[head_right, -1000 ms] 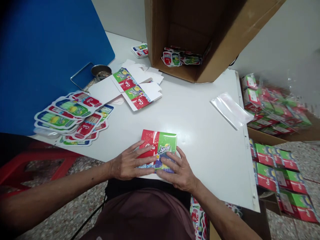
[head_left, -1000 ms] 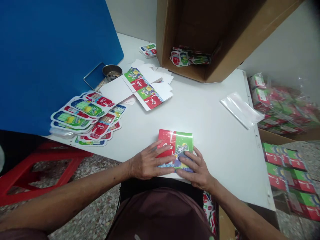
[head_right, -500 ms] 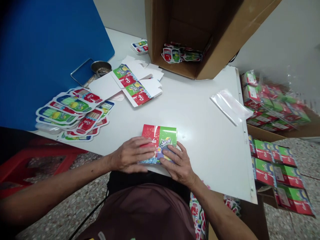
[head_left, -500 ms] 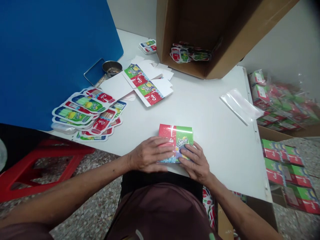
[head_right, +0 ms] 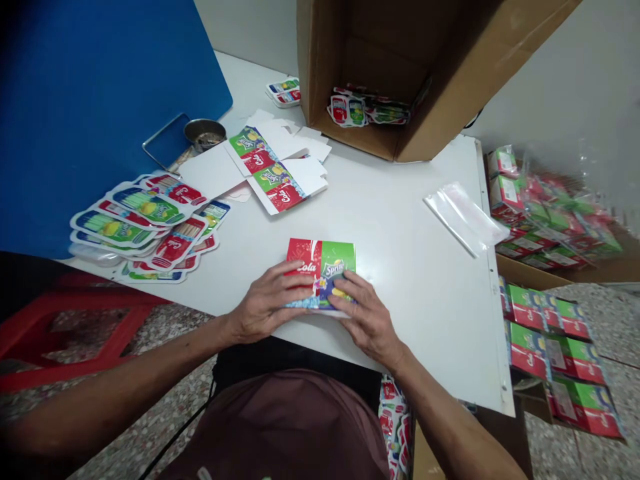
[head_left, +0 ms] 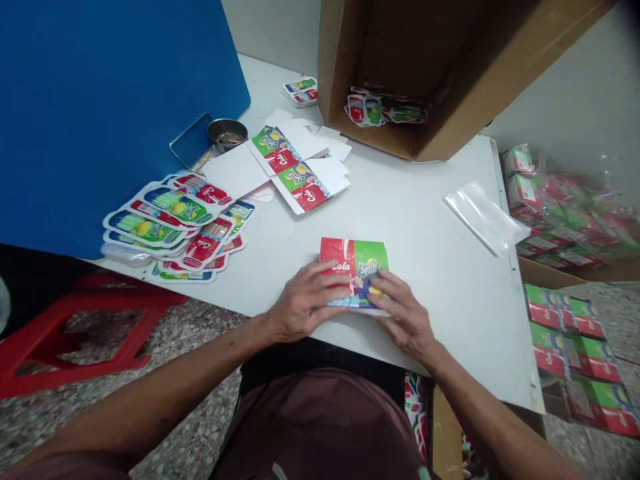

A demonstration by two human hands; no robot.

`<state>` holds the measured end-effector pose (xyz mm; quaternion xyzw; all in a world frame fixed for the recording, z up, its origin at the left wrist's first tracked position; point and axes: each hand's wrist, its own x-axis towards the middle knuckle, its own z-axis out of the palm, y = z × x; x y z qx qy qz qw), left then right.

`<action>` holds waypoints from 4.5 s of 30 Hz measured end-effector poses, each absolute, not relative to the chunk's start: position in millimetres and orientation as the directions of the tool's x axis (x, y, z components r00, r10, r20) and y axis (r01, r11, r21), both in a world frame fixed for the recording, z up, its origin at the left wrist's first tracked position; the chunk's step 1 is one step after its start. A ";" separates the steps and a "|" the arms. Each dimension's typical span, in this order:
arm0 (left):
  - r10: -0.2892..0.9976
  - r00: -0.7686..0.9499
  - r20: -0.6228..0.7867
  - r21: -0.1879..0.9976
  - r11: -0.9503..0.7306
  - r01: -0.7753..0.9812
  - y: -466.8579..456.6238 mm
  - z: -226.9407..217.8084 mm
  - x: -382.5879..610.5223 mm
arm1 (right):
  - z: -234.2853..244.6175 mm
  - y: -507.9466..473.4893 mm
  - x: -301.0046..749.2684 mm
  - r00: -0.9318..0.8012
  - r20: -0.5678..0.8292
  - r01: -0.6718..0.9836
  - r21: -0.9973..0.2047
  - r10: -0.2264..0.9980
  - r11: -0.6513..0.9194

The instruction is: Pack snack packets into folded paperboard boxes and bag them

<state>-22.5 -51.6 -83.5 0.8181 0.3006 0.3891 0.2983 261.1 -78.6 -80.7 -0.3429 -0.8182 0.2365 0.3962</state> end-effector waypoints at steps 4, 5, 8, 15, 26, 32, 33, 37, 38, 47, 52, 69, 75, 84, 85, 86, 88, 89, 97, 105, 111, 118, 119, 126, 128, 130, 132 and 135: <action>0.818 0.521 0.244 0.875 -0.417 0.246 7.8 -37.4 -19.0 | -36.3 -15.3 260.7 -0.435 0.265 0.310 -0.853 0.860 0.420; 0.839 0.525 0.141 0.924 -0.302 0.235 25.9 -27.8 -18.2 | -26.2 2.5 260.7 -0.433 0.186 0.294 -0.896 0.882 0.333; 0.859 0.503 -0.097 0.981 -0.003 0.193 64.1 -10.5 -16.0 | -5.9 39.5 259.0 -0.423 0.018 0.285 -0.946 0.906 0.152; 0.700 0.544 0.464 0.632 -0.691 0.350 -0.8 -62.5 -21.0 | -51.0 -23.4 258.6 -0.450 0.407 0.330 -0.751 0.795 0.572; 0.546 0.580 0.604 0.474 -0.832 0.289 -17.9 -84.4 -25.9 | -81.6 -43.4 266.4 -0.458 0.541 0.359 -0.613 0.705 0.704; 0.604 0.606 0.518 0.579 -0.769 0.272 -16.8 -74.1 -25.6 | -67.1 -34.9 266.1 -0.436 0.486 0.288 -0.722 0.757 0.629; 0.601 0.613 0.514 0.574 -0.771 0.275 -17.9 -76.2 -26.2 | -69.1 -35.7 266.1 -0.441 0.480 0.284 -0.727 0.759 0.625; 0.580 0.627 0.520 0.540 -0.792 0.285 -21.0 -82.5 -30.3 | -75.3 -39.8 268.8 -0.472 0.499 0.296 -0.686 0.726 0.664; 0.564 0.640 0.522 0.518 -0.806 0.287 -21.3 -83.1 -31.6 | -76.0 -40.7 270.0 -0.483 0.513 0.301 -0.664 0.710 0.685; 0.452 0.600 0.659 0.290 -0.890 0.352 -29.4 -107.3 -28.7 | -102.7 -60.5 266.0 -0.439 0.640 0.441 -0.458 0.631 0.772; 0.492 0.543 0.681 0.336 -0.868 0.365 -31.4 -115.6 -27.2 | -111.2 -63.7 265.7 -0.404 0.614 0.450 -0.513 0.678 0.731; 0.666 0.334 0.668 0.476 -0.726 0.496 -20.3 -97.6 -0.6 | -100.0 -59.1 260.7 -0.148 0.571 0.546 -0.634 0.808 0.548; 0.599 0.323 0.733 0.385 -0.757 0.528 -16.7 -122.6 3.1 | -104.6 -28.1 326.6 -0.182 0.537 0.594 -0.608 0.824 0.527; 0.627 0.307 0.716 0.411 -0.734 0.541 -21.8 -121.1 4.7 | -107.7 102.3 508.0 0.305 0.311 0.912 -0.369 0.900 -0.182; 0.631 0.308 0.712 0.411 -0.731 0.545 -22.1 -120.7 5.0 | -114.4 102.8 511.5 0.304 0.301 0.913 -0.363 0.904 -0.186; 0.633 0.309 0.710 0.411 -0.729 0.548 -22.5 -120.3 5.1 | -121.1 101.5 512.5 0.303 0.296 0.915 -0.357 0.906 -0.190; 0.635 0.310 0.708 0.412 -0.727 0.550 -23.1 -119.9 5.1 | -132.1 97.1 511.0 0.305 0.304 0.917 -0.349 0.903 -0.192; 0.636 0.311 0.706 0.413 -0.726 0.550 -23.2 -119.9 5.0 | -135.8 95.4 509.8 0.307 0.314 0.918 -0.349 0.898 -0.192; 0.641 0.306 0.703 0.426 -0.725 0.541 -22.0 -119.3 4.8 | -121.5 87.3 501.3 0.287 0.450 0.929 -0.347 0.845 -0.130; 0.659 0.264 0.705 0.484 -0.718 0.500 -26.5 -115.7 8.2 | -104.5 19.5 349.2 0.288 0.546 0.638 -0.722 0.786 0.267; 0.672 0.210 0.710 0.512 -0.697 0.502 -32.9 -106.0 12.5 | -102.7 -28.6 213.0 0.439 -0.019 -0.072 -0.997 0.898 0.014; 0.850 0.127 0.511 0.724 -0.505 0.470 -9.8 -27.2 29.3 | -53.5 -34.0 238.2 0.308 -0.109 0.059 -0.989 0.945 -0.134; 0.902 0.138 0.410 0.784 -0.426 0.451 2.0 -20.2 29.5 | -51.2 -31.2 245.0 0.301 -0.080 0.127 -0.984 0.950 -0.123; 0.966 0.127 0.227 0.793 -0.259 0.552 58.6 -5.0 33.9 | -14.5 -3.5 304.7 0.375 0.099 0.027 -0.995 0.922 0.096; 0.882 0.076 0.465 0.697 -0.418 0.582 44.7 9.0 43.0 | 11.6 -9.2 322.8 0.310 0.169 0.054 -0.986 0.935 0.161; 0.828 0.059 0.558 0.708 -0.512 0.487 23.4 27.5 53.5 | 36.9 -24.1 336.3 0.224 0.273 0.142 -0.959 0.936 0.246; 0.862 0.143 0.486 0.798 -0.504 0.330 6.8 45.2 63.4 | 56.1 -45.1 345.2 0.116 0.390 0.292 -0.892 0.913 0.344; 0.869 0.367 0.332 0.909 -0.399 0.123 8.5 62.0 76.8 | 70.3 -77.6 352.5 -0.124 0.463 0.529 -0.718 0.878 0.453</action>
